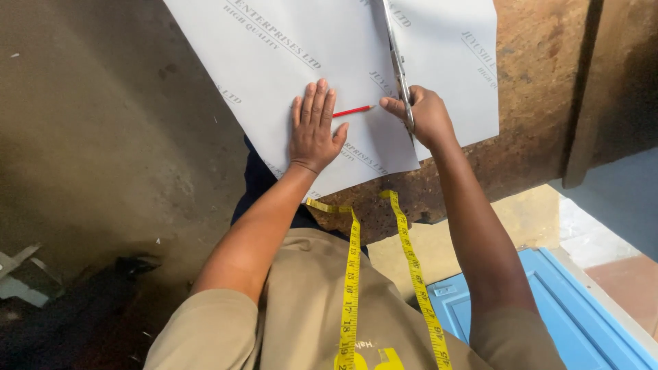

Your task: The person uses large shears to cut a sheet of white paper on a wooden workbench. They hold the paper steady with one hand while cutting along a marked line with the other. The person briefly moves the cut piece aside and continues cutting the remaining sheet.

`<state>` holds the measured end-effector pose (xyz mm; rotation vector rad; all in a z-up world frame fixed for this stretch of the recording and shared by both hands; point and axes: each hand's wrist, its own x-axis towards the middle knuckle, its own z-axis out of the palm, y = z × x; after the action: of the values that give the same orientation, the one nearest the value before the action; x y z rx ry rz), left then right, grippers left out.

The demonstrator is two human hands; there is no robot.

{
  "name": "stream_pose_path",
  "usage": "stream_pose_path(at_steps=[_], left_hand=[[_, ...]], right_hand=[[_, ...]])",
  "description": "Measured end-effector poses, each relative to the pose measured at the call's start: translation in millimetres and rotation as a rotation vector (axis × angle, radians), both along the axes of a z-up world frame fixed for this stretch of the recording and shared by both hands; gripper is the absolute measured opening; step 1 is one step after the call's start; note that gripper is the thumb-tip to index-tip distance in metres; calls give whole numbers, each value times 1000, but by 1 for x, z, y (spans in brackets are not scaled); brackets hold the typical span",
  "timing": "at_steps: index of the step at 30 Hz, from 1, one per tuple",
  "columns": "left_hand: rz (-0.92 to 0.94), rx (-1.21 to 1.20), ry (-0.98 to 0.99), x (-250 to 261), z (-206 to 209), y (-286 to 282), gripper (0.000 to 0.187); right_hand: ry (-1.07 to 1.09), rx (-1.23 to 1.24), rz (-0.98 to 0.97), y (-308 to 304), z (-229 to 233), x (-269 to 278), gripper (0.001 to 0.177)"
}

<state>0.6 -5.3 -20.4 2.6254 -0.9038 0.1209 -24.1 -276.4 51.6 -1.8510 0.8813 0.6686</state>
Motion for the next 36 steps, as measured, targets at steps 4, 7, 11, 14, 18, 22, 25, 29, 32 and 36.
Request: stream_pose_path(at_steps=[4,7,11,14,18,22,25,29,32,36], left_hand=[[0,2,7,-1,0,0,76],[2,7,12,-1,0,0,75],[7,11,15,0,2,0,75],[4,32,28,-3,2,0,77],[-14,106,74,1,16,2,75],[-40,181,123,2,25,4,71],[-40,212,148,1,22,4,72],[-42,190,152,2,24,3,72],[-37,199,143,5,23,2,73],[-42,209,148,-2,26,5,73]], right_hand=[[-14,-10,-1,-1,-12,-5,56],[-16,-6,2,2,-2,-1,54],[0,-10,2,6,13,11,50],[16,-10,18,3,8,21,52],[53,-1,30,8,33,55,54],[108,19,-1,15,49,64,47],[129,10,-43,18,50,63,47],[118,42,-71,20,52,64,45],[116,5,-39,17,45,71,53],[133,-13,29,15,48,90,44]])
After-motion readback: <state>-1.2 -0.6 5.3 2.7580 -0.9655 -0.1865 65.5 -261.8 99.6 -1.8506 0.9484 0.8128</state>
